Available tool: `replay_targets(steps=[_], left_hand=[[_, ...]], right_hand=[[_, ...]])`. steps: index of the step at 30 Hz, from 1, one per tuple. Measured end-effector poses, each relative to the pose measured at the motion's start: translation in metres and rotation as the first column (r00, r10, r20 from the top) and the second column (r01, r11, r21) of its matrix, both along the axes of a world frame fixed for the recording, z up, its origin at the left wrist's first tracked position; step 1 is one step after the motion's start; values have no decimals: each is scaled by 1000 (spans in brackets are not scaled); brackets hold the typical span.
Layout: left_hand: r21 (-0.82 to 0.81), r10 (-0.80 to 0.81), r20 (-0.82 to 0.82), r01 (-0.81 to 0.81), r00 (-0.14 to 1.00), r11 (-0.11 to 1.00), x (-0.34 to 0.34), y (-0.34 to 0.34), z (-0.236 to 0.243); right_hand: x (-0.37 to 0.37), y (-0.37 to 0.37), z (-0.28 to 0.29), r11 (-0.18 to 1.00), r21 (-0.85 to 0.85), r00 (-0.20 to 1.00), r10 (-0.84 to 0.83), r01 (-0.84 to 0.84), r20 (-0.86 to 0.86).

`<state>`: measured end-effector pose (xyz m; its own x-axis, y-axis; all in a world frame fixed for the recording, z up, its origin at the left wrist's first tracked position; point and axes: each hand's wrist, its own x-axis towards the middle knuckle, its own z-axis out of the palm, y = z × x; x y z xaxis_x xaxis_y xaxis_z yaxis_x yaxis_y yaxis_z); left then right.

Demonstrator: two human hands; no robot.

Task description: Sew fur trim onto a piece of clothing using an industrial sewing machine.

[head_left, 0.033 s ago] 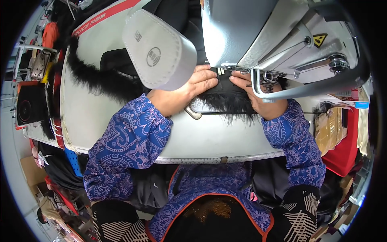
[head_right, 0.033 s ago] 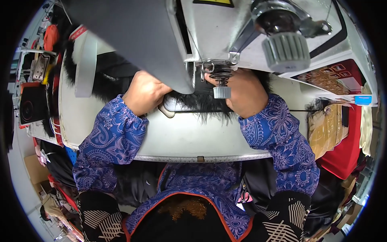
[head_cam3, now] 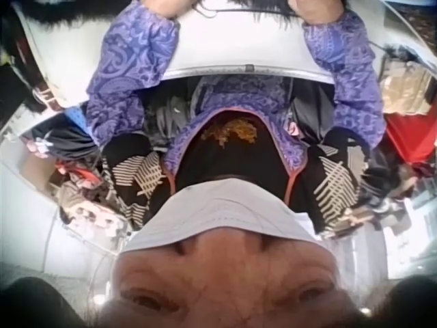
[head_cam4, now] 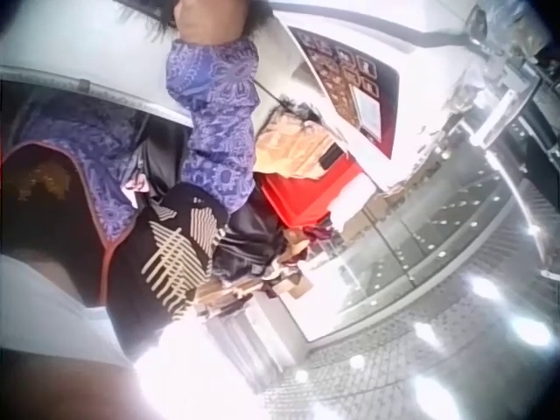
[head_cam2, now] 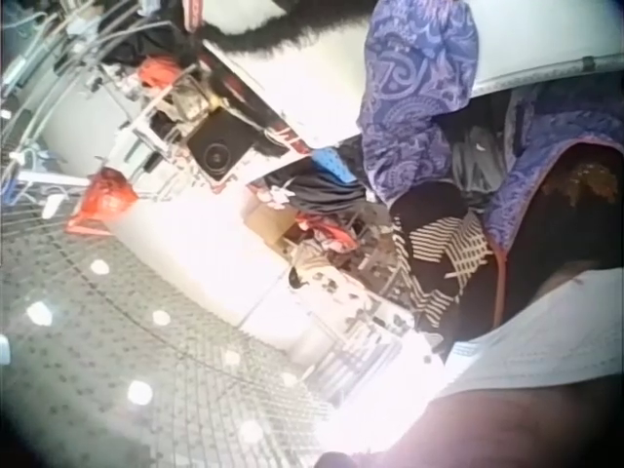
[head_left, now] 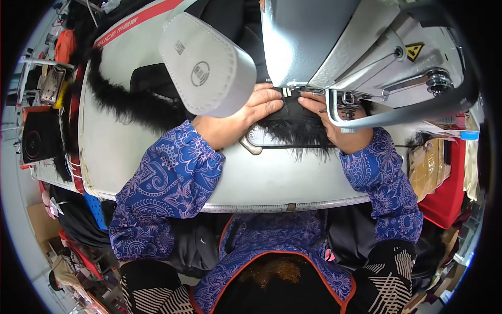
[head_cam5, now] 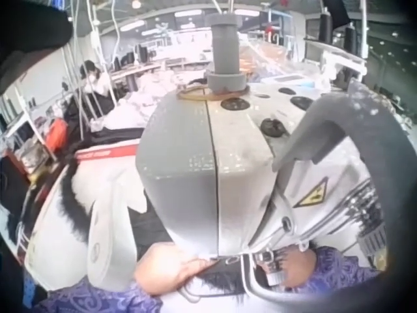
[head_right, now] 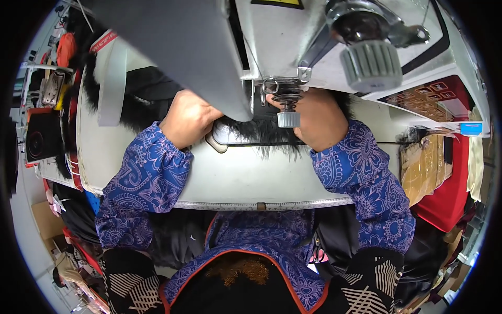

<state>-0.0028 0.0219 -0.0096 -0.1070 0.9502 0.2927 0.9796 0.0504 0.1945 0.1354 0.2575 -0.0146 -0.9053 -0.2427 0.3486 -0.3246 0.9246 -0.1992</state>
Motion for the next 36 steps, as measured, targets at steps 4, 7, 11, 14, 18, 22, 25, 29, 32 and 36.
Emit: replay_targets(steps=[4,7,11,14,18,22,25,29,32,36], left_hand=[[-15,17,-1,-17,1000,1000,-2,2,0],[-34,36,-7,-36,999,999,0,2,-3],[29,65,15,-65,998,997,6,4,-3],[64,63,7,-63,998,996,9,7,6],[91,48,55,-52,997,994,8,12,8],[87,40,61,-45,997,995,6,11,8],[76,41,37,-44,998,996,4,13,6],[81,18,41,-21,999,996,2,16,6],[81,37,38,-40,999,996,3,16,8],[140,49,54,-56,997,989,4,15,6]], right_hand=[[0,0,0,1000,-1,1000,-14,14,-13],[1,2,-1,1000,-14,999,-9,8,-51],[2,9,-11,1000,-4,999,-15,15,49],[4,12,-19,1000,-3,992,-30,31,119],[5,14,-26,994,-102,992,-36,49,125],[2,9,-10,996,-11,971,-88,93,224],[1,8,-10,996,63,989,-66,58,135],[0,10,-8,997,43,991,-67,62,117],[-2,8,-3,997,37,993,-65,62,98],[-2,11,-4,997,4,978,-76,76,192]])
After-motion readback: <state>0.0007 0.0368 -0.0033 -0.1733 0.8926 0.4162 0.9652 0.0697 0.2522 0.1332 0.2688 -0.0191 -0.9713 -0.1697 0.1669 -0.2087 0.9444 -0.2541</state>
